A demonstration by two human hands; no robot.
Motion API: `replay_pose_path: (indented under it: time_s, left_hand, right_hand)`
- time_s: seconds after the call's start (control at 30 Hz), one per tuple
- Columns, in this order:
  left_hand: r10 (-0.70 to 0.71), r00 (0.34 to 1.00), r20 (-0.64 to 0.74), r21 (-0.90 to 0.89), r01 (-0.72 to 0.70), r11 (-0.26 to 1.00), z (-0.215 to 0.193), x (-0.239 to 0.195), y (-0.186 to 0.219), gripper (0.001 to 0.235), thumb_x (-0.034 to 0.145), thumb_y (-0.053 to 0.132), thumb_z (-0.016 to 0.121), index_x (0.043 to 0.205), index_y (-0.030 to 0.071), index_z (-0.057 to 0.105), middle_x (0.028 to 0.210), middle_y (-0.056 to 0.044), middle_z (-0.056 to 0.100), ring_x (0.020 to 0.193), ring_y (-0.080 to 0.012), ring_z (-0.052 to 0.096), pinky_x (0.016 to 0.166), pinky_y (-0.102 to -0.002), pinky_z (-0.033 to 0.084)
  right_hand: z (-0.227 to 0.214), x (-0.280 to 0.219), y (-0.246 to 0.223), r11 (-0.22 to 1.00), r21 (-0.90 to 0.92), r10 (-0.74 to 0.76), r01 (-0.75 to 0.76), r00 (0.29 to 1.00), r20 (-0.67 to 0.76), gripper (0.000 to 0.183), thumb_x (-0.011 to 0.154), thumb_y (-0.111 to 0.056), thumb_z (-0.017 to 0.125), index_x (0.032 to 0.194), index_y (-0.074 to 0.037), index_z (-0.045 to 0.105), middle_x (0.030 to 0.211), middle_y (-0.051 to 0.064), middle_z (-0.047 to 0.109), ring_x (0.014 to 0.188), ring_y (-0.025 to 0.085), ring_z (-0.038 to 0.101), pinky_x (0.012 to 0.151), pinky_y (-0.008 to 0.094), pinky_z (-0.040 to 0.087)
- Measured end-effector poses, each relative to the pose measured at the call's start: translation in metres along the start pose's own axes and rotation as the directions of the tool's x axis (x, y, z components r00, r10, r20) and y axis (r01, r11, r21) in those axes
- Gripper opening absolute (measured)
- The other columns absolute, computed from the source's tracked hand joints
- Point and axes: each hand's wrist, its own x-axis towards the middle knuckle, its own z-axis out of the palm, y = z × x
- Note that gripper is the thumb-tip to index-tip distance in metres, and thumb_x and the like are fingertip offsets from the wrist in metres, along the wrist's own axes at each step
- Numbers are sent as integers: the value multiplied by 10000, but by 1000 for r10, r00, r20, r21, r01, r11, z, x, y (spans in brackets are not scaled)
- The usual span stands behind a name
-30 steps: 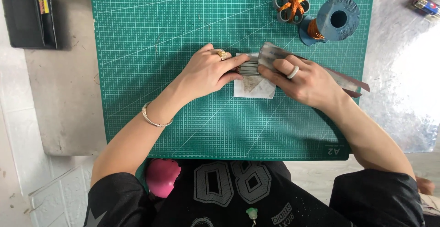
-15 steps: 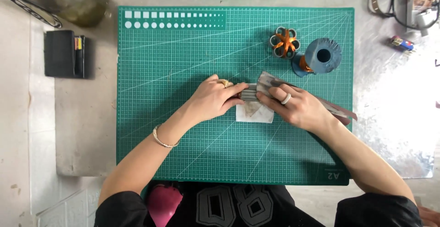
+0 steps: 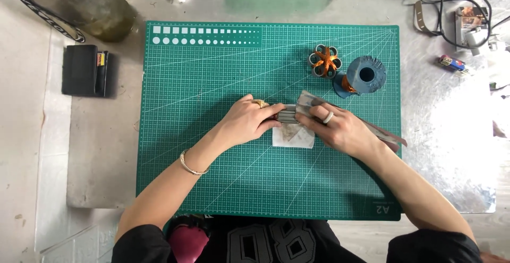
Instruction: Sanding and cleaning a small metal motor armature using sandpaper and a cloth on a green cutting mat.
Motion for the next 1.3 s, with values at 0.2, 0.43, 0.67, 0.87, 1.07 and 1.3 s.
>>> replay_pose_path:
  time_s: [0.2,0.43,0.67,0.87,1.07,1.3]
  left_hand:
    - [-10,1000,-5,-17,10,1000,5,-3,-4,411,918,397,541,1227,130,587,671,-61,672,660,-218,654,665,-325,402]
    - [-25,1000,12,-27,25,999,-2,1,-1,415,921,409,532,1199,110,605,654,-64,669,642,-208,647,660,-318,396]
    - [-32,999,29,-38,33,999,-2,0,0,413,918,395,546,1199,99,606,626,-68,662,621,-217,641,650,-320,398]
    - [-37,999,38,-31,38,999,-2,1,-2,423,916,403,547,1206,100,603,604,-51,652,604,-202,633,647,-316,395]
    - [-40,998,42,-40,41,998,-1,0,-2,432,914,388,553,1240,107,581,588,-55,643,591,-204,625,651,-320,398]
    - [-32,998,45,-39,34,999,5,-2,-6,463,920,417,527,1258,103,568,574,-50,633,580,-198,616,651,-317,392]
  right_hand:
    - [-5,1,0,1000,26,3,-3,1000,14,212,847,7,521,984,-38,676,852,116,511,767,270,594,671,372,550]
    - [-8,9,-1,999,48,18,-20,999,36,185,807,0,588,960,-31,689,840,102,516,740,237,580,594,348,556]
    - [-7,11,-3,1000,8,-13,13,1000,6,208,830,-16,560,1002,-24,676,842,110,507,736,252,576,582,341,546]
    - [-1,4,-3,1000,-29,-4,4,1000,7,203,839,-3,531,982,-26,673,839,115,516,730,262,574,578,349,545]
    - [-8,9,-8,998,-65,-22,21,1000,-2,175,840,4,543,946,-22,680,812,116,520,693,257,568,571,342,531]
    - [-11,18,-9,997,-76,-30,26,998,-46,169,846,23,534,920,-18,681,776,102,505,638,243,553,548,332,517]
